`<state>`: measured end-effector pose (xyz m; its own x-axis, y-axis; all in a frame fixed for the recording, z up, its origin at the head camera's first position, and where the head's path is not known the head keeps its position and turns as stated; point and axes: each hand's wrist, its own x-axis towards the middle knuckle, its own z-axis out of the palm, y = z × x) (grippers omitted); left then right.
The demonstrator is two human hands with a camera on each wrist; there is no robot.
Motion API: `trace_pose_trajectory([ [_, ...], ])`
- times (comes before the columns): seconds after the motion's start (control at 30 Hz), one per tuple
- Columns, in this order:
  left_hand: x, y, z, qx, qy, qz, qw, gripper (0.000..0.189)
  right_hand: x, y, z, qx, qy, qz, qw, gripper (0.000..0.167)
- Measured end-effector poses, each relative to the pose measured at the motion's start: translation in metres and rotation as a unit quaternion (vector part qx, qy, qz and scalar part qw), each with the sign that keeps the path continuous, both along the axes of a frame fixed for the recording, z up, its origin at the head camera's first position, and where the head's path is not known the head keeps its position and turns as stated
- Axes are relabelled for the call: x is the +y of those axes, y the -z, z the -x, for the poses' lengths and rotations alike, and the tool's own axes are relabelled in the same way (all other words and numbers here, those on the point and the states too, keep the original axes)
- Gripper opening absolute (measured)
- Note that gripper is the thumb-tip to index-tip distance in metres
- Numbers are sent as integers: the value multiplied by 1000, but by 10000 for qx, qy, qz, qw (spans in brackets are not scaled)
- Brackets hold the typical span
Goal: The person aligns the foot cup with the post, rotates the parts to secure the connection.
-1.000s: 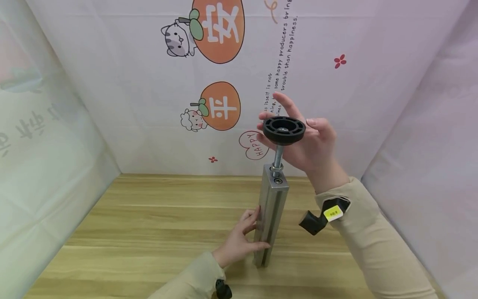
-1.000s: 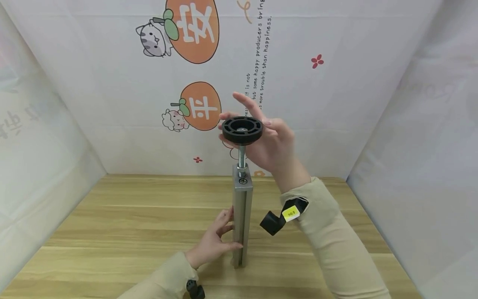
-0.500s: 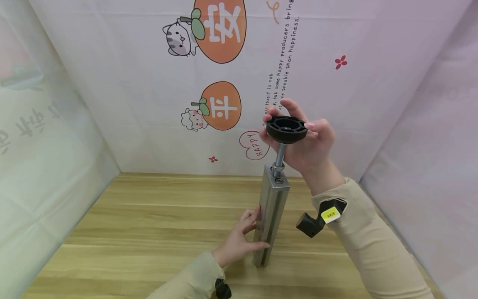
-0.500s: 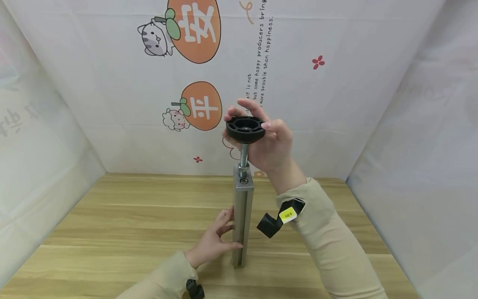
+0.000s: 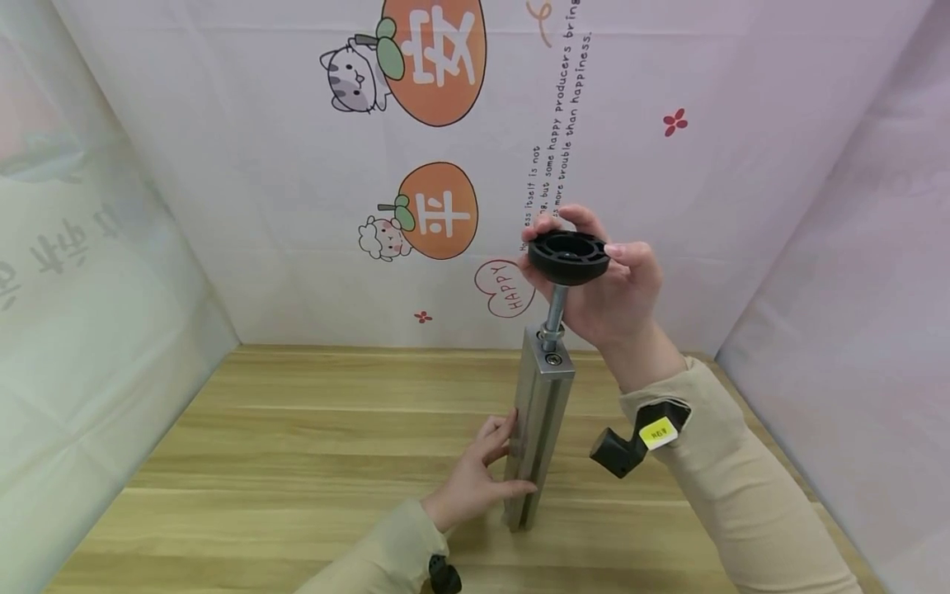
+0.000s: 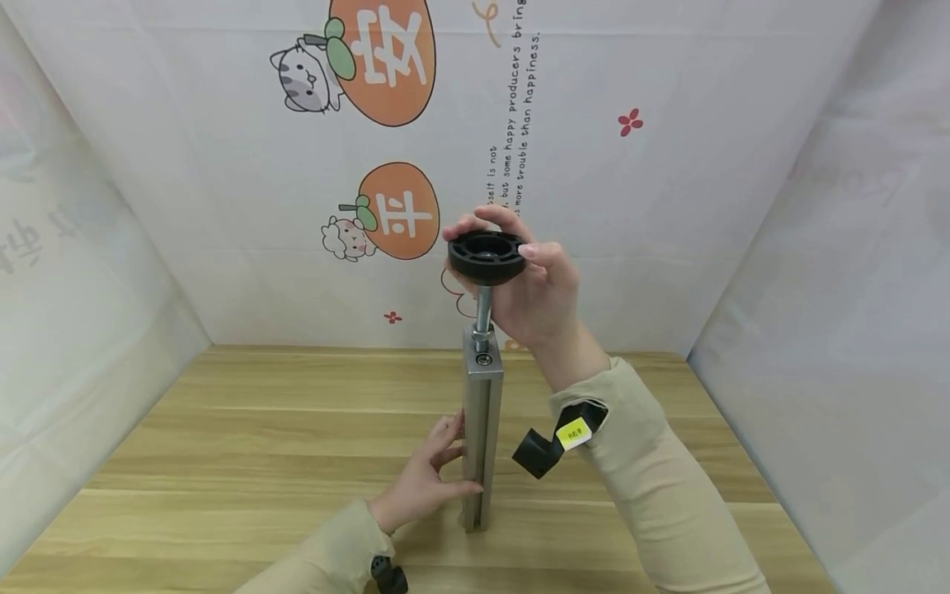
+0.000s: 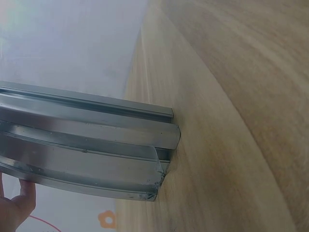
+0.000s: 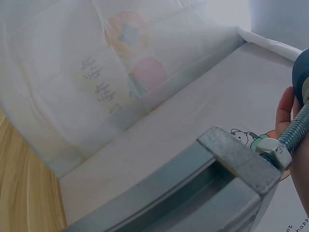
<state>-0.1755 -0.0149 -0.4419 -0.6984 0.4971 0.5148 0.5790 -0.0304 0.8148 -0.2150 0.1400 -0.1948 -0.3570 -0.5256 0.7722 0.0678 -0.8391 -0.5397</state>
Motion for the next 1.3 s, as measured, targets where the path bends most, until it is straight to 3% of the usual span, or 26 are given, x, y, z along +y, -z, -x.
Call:
trace_pose_trajectory([
  [0.2, 0, 0, -2, -23, -17, -57, 10000, 97, 2, 3, -4, 526, 1190, -177, 9913, 35],
  [0.37, 0, 0, -4, -147, -19, -48, 9999, 96, 4, 3, -6, 918, 1990, -247, 9754, 30],
  [0.6, -1, 0, -5, -138, -44, -58, 9999, 95, 10, -1, -11, 984, 2929, -605, 9491, 23],
  [0.67, -1, 0, -4, -128, -58, -65, 9999, 95, 12, -2, -13, 1068, 3380, -805, 9316, 24],
  [0.73, -1, 0, -5, -141, -55, -63, 9999, 95, 15, -3, -15, 1227, 3927, -1050, 9054, 27],
  [0.87, 0, -1, -5, -109, -50, -65, 9999, 95, 19, -7, -20, 1758, 5039, -1585, 8307, 20],
  [0.97, 0, -1, -5, -4, -58, -89, 9999, 96, 20, -10, -24, 2077, 5473, -1914, 7878, 24],
  [1.07, 0, -1, -4, 58, -72, -121, 9999, 97, 20, -12, -26, 2189, 5607, -2114, 7701, 22],
  [1.3, 2, 0, 0, 162, -2, -153, 9998, 98, 20, -16, -28, 2234, 5810, -2248, 7497, 16],
])
